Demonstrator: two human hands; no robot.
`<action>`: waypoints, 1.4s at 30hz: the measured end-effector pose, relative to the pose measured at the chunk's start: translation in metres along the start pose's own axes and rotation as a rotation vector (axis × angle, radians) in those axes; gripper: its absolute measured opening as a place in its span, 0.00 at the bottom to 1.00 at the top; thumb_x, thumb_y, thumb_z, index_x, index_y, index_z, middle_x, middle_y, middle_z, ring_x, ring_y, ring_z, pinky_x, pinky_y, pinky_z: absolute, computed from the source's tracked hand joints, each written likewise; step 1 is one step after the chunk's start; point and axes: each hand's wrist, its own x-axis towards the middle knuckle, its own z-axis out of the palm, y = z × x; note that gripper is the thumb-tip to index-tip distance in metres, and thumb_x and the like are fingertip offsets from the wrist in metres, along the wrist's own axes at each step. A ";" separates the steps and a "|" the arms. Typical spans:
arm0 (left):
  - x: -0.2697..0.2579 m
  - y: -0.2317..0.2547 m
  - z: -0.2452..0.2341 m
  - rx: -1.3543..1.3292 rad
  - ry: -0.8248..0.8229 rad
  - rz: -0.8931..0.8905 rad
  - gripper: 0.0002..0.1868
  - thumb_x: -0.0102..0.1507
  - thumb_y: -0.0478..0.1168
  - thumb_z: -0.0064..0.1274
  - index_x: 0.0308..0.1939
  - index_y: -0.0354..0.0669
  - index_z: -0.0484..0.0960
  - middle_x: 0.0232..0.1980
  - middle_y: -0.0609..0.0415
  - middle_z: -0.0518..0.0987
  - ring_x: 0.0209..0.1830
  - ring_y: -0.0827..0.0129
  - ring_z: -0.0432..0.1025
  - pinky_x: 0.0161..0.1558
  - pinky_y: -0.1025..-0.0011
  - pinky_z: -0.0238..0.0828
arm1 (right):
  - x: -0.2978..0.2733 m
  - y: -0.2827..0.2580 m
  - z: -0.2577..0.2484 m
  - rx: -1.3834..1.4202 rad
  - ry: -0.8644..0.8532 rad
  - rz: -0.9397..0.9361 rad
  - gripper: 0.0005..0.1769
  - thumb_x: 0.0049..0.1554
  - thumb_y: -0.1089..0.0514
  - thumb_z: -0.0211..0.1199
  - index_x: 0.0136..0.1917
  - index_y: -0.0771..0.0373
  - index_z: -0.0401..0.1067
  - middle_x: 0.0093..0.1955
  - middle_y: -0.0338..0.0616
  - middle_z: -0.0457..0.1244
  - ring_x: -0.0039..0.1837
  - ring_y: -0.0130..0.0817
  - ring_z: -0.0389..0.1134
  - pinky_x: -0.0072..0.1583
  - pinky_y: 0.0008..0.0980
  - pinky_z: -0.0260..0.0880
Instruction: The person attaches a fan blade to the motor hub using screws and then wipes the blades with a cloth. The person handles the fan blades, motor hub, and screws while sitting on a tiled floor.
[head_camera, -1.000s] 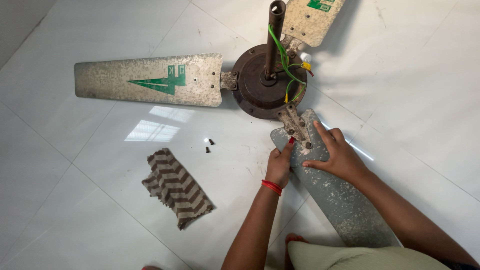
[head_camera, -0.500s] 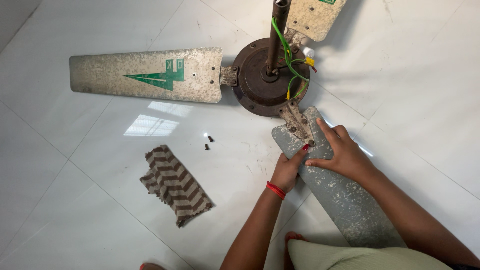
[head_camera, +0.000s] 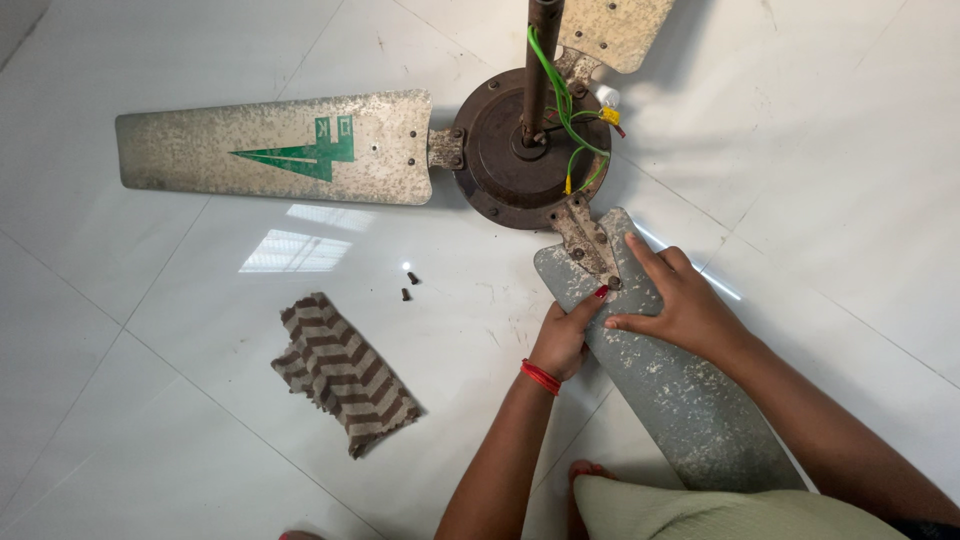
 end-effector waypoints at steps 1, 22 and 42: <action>0.001 0.000 0.000 -0.008 0.004 -0.003 0.24 0.68 0.42 0.50 0.65 0.32 0.70 0.59 0.44 0.78 0.55 0.61 0.76 0.54 0.64 0.76 | 0.000 0.000 -0.001 0.007 0.018 -0.022 0.74 0.34 0.26 0.75 0.83 0.49 0.43 0.63 0.53 0.57 0.64 0.47 0.65 0.61 0.45 0.70; -0.004 0.004 0.005 -0.020 0.000 -0.025 0.26 0.68 0.45 0.53 0.65 0.31 0.71 0.58 0.44 0.79 0.55 0.60 0.76 0.57 0.62 0.75 | 0.006 -0.003 -0.007 -0.162 -0.094 0.104 0.71 0.36 0.23 0.72 0.83 0.42 0.42 0.66 0.53 0.58 0.66 0.49 0.66 0.61 0.46 0.71; -0.004 -0.011 -0.001 0.029 -0.014 0.076 0.21 0.73 0.41 0.48 0.64 0.27 0.72 0.57 0.42 0.79 0.53 0.62 0.75 0.56 0.67 0.73 | 0.047 -0.148 -0.046 -0.476 0.149 -0.531 0.21 0.49 0.46 0.71 0.49 0.62 0.77 0.47 0.44 0.68 0.52 0.42 0.71 0.49 0.42 0.74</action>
